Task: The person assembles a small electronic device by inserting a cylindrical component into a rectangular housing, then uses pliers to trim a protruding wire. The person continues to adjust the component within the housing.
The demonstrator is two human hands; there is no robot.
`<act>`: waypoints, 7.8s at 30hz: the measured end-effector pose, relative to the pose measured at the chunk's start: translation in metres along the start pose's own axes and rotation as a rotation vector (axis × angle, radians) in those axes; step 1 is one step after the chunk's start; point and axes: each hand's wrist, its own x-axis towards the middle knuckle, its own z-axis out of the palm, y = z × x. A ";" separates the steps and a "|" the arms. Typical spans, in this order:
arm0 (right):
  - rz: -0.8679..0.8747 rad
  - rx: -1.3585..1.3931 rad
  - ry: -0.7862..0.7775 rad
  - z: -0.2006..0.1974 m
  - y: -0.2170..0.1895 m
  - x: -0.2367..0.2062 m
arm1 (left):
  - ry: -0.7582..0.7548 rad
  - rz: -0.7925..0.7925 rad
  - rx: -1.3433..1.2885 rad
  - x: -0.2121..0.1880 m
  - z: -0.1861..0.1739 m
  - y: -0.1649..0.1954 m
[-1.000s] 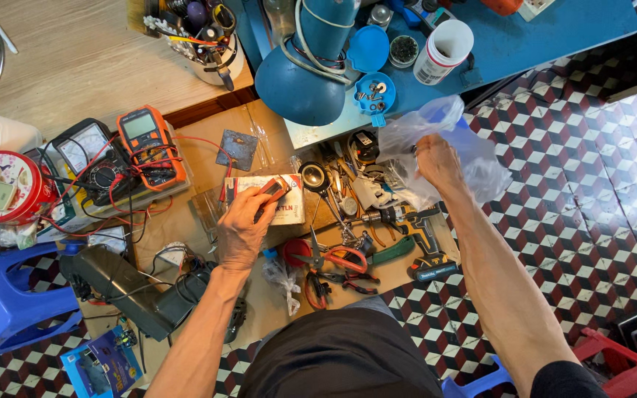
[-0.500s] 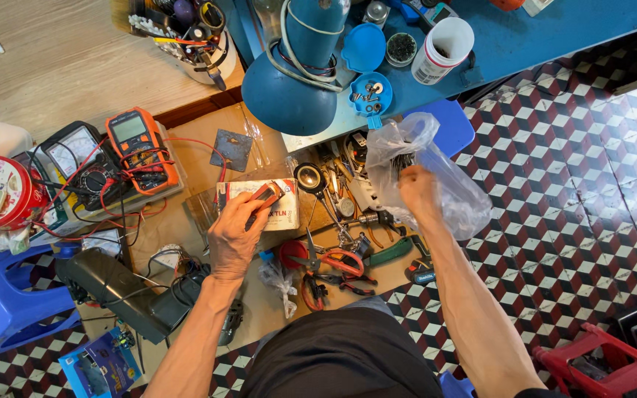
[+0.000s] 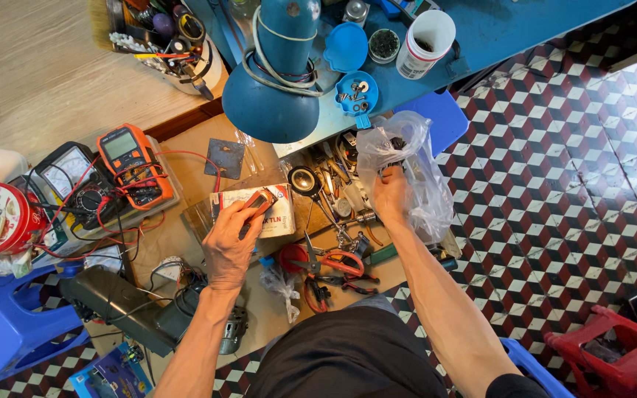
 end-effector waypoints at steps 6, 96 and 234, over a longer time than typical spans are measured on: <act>-0.121 -0.147 -0.015 -0.020 -0.018 0.006 | -0.010 -0.012 -0.023 0.000 0.001 0.000; -0.175 0.212 0.063 -0.095 0.008 -0.039 | 0.029 -0.022 -0.002 -0.009 -0.002 -0.010; 0.167 0.858 -0.554 -0.015 -0.139 -0.011 | 0.024 0.074 -0.016 0.014 -0.017 -0.031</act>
